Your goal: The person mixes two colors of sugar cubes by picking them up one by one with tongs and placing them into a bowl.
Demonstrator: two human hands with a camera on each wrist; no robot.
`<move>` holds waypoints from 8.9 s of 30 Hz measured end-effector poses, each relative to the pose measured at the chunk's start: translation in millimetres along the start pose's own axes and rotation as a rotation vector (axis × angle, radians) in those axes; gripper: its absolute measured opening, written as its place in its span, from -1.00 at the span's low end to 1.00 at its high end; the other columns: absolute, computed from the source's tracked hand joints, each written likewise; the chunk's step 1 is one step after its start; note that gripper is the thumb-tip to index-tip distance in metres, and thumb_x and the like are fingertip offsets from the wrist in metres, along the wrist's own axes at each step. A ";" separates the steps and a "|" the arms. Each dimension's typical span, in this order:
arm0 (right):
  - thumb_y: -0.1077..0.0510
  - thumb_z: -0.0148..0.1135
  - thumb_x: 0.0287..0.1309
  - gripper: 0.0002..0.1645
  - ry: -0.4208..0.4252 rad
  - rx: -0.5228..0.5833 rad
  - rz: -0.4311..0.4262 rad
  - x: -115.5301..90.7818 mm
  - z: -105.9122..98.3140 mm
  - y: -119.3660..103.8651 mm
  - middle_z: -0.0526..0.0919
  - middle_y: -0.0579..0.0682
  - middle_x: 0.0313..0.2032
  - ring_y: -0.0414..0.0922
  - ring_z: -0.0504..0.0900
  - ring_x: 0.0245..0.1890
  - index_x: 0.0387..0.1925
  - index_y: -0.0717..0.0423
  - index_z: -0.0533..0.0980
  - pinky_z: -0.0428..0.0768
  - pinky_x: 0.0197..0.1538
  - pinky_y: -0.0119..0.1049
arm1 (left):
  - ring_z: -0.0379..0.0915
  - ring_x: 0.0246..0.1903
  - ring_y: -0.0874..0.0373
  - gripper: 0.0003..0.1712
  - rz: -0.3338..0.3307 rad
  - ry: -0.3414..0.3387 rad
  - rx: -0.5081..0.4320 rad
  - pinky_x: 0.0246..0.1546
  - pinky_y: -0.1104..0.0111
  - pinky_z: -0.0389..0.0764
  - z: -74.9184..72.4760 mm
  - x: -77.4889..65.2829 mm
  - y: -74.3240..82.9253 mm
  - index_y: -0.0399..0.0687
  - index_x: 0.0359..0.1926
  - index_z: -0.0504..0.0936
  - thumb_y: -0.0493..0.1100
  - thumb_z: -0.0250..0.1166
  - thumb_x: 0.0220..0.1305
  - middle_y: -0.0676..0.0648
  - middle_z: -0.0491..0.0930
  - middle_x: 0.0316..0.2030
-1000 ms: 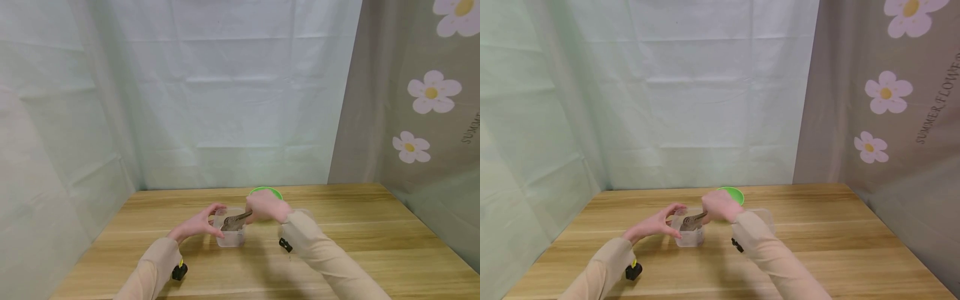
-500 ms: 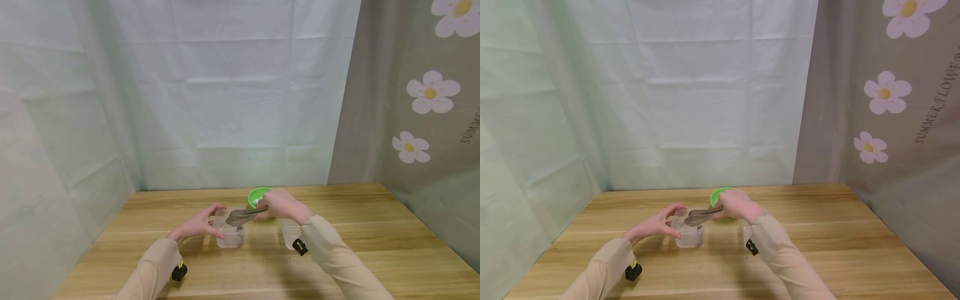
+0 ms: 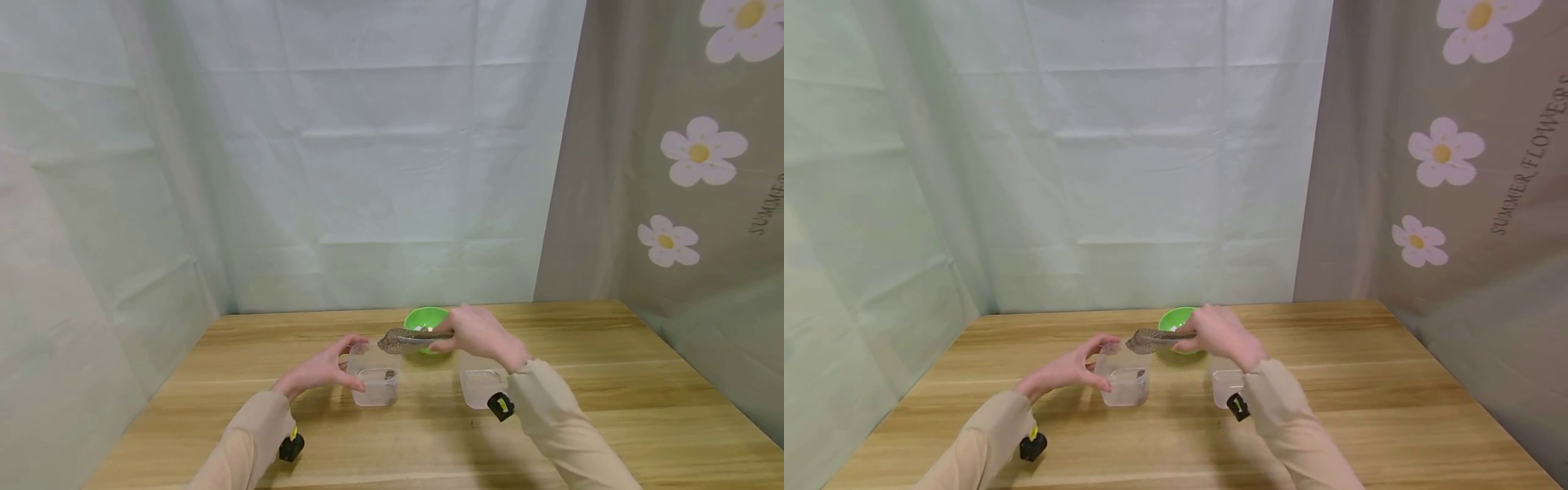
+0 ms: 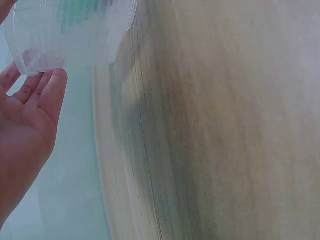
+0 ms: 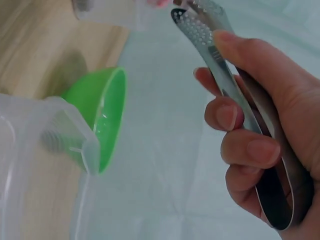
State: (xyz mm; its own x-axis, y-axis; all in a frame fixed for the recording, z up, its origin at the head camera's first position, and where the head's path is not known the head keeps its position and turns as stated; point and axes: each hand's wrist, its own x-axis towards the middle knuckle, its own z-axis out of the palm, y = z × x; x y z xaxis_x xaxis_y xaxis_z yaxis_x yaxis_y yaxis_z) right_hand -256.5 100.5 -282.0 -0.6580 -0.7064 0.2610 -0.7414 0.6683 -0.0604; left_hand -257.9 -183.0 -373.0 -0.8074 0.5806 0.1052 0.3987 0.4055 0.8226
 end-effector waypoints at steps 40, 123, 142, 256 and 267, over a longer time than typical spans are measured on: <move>-0.15 0.11 -0.52 -0.66 0.001 -0.236 0.416 -6.5 -16.3 27.0 0.21 -0.16 -0.89 -0.26 0.12 -0.86 -0.90 0.01 0.35 0.14 -0.85 -0.42 | -0.05 -0.14 0.12 -0.19 -0.007 -0.004 -0.020 -0.29 0.25 0.16 0.6 -0.1 2.3 0.11 -0.05 0.04 -0.13 0.26 -0.42 0.01 0.05 -0.11; 0.06 0.02 -0.42 -0.82 -0.443 -0.690 0.126 73.1 -6.2 -94.9 0.19 -0.18 -0.85 -0.29 0.05 -0.88 -0.85 -0.04 0.23 0.06 -0.85 -0.48 | -0.12 -0.11 0.07 -0.24 -0.002 -0.018 -0.025 -0.34 0.19 0.16 1.7 -2.2 24.0 0.13 -0.05 0.03 -0.15 0.22 -0.35 -0.06 0.02 -0.08; -0.02 0.18 -0.63 -0.76 -0.397 -0.412 0.110 73.2 -2.6 -78.2 0.31 -0.20 -0.80 -0.26 0.25 -0.75 -0.83 -0.05 0.31 0.25 -0.73 -0.42 | -0.11 -0.11 0.15 -0.21 -0.040 -0.019 -0.012 -0.34 0.21 0.17 2.8 1.5 4.1 0.22 -0.04 0.00 -0.09 0.22 -0.37 0.03 0.03 -0.09; -0.20 -0.02 -0.37 -0.72 0.058 -0.137 0.297 -15.7 -9.1 23.5 0.26 -0.23 -0.87 -0.30 0.13 -0.86 -0.84 -0.16 0.40 0.10 -0.86 -0.43 | -0.06 -0.15 0.05 -0.18 0.042 -0.014 0.003 -0.31 0.14 0.14 2.4 6.0 1.4 0.10 -0.05 0.01 -0.10 0.25 -0.41 -0.06 0.04 -0.10; -0.12 0.06 -0.40 -0.72 0.027 -0.192 0.383 -14.8 -9.0 22.0 0.18 -0.18 -0.94 -0.27 0.08 -0.88 -0.91 -0.10 0.35 0.07 -0.87 -0.45 | -0.04 -0.16 0.05 -0.16 0.035 -0.010 0.027 -0.34 0.14 0.16 2.6 5.9 0.9 -0.03 -0.02 -0.01 -0.12 0.25 -0.40 -0.05 0.04 -0.11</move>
State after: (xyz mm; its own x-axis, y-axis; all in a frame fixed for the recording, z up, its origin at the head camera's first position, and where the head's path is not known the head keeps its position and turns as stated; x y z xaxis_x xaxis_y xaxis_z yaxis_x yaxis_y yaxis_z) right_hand -261.8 127.8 -278.6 -0.8754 -0.3943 0.2795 -0.4046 0.9142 0.0224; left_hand -261.2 -177.3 -373.1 -0.7882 0.6020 0.1278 0.4382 0.4033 0.8033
